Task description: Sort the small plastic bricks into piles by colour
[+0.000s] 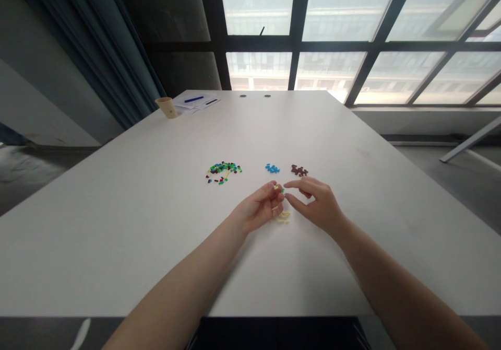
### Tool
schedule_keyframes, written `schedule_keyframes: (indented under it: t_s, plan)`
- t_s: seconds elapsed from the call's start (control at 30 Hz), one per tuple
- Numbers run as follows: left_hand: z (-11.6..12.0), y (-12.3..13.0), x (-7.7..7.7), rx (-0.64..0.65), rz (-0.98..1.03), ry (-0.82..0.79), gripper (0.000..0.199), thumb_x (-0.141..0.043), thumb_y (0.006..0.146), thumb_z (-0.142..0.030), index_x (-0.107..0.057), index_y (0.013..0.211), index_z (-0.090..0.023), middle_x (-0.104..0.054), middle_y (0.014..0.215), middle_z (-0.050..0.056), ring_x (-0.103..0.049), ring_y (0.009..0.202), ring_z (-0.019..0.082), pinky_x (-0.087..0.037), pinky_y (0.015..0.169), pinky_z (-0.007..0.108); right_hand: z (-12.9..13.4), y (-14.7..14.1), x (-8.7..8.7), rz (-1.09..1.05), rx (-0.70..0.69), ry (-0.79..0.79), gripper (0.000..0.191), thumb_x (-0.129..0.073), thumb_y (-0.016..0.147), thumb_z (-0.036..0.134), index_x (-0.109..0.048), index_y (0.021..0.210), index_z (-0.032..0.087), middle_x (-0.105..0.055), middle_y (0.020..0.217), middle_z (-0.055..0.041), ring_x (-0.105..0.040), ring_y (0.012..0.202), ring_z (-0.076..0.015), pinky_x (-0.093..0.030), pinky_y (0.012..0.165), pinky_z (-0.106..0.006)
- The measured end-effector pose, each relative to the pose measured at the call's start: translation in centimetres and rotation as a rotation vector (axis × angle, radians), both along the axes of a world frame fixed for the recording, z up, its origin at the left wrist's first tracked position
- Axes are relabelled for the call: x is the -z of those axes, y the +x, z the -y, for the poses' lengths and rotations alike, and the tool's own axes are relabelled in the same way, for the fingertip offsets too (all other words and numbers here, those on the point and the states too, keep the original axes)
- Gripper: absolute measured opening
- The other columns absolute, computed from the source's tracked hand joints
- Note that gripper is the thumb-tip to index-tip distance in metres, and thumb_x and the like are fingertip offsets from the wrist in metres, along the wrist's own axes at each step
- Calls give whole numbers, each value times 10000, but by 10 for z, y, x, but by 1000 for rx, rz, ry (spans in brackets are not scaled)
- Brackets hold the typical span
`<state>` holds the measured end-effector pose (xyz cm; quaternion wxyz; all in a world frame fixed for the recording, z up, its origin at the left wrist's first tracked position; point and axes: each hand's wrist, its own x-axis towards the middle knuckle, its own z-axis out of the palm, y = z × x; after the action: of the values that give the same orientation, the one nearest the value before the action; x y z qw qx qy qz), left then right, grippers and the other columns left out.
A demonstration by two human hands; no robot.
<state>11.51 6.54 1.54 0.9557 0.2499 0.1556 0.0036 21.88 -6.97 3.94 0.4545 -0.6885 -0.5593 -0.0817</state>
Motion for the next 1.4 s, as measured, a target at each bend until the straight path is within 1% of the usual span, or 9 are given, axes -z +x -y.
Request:
schedule_keyframes:
  t_s: [0.27, 0.37, 0.53, 1.03, 1.17, 1.23, 1.3, 1.33, 1.4]
  plan:
    - [7, 0, -1, 2, 15, -11, 126, -650, 749, -177, -572, 847, -167, -602, 748, -13, -585, 655, 68, -474, 632, 200, -1, -4, 4, 67, 42, 18, 73, -607, 780, 243, -657, 813, 203, -560, 631, 6, -459, 580, -114, -394, 605, -250]
    - [9, 0, -1, -3, 13, -17, 166, -660, 739, -179, -565, 875, -166, -594, 748, -18, -582, 647, 65, -478, 624, 203, -2, -6, 3, 94, 80, 36, 85, -610, 788, 268, -655, 780, 196, -538, 592, 11, -466, 576, -115, -390, 602, -250]
    - [10, 0, 0, 15, 15, -8, 158, -646, 750, -170, -557, 881, -169, -597, 756, -13, -596, 677, 76, -488, 625, 204, -3, -5, 5, 116, 110, 49, 107, -593, 804, 275, -663, 775, 200, -533, 571, 15, -466, 567, -112, -385, 600, -247]
    - [8, 0, 3, -1, 25, 27, 176, -664, 731, -168, -557, 870, -169, -591, 713, -22, -584, 633, 64, -486, 615, 189, -4, -7, 10, 130, 126, 69, 132, -583, 815, 260, -696, 822, 190, -534, 542, 18, -462, 547, -106, -397, 616, -246]
    - [11, 0, 3, -5, 10, 65, 200, -685, 711, -183, -560, 866, -171, -578, 699, -27, -565, 619, 54, -466, 613, 176, -5, -7, 13, 130, 103, 50, 127, -590, 804, 245, -702, 830, 192, -582, 578, 4, -500, 570, -111, -405, 642, -248]
    - [10, 1, 1, 1, -15, 137, 225, -702, 692, -209, -557, 861, -175, -573, 708, -28, -555, 627, 51, -450, 617, 173, -4, -5, 11, 124, 109, 13, 134, -584, 805, 249, -706, 817, 197, -603, 591, -5, -523, 589, -117, -407, 662, -252]
    - [5, 1, -1, -36, -63, 321, 244, -707, 680, -247, -549, 854, -182, -583, 750, -20, -555, 658, 58, -436, 627, 180, -2, -2, 9, 92, 119, -97, 152, -570, 811, 264, -711, 828, 210, -620, 604, -8, -534, 596, -119, -404, 664, -250]
    - [1, 2, -2, -88, -91, 468, 239, -699, 681, -262, -544, 846, -185, -589, 774, -15, -554, 674, 65, -430, 634, 189, -1, 1, 7, 64, 116, -188, 159, -568, 810, 272, -713, 842, 218, -638, 631, -12, -537, 597, -119, -403, 657, -247]
    - [-13, 2, -4, -254, -152, 846, 196, -661, 699, -280, -536, 818, -187, -595, 809, -2, -548, 702, 86, -423, 653, 216, 2, 6, 4, -1, 97, -429, 161, -579, 791, 281, -719, 853, 235, -673, 709, -18, -549, 607, -120, -398, 631, -242]
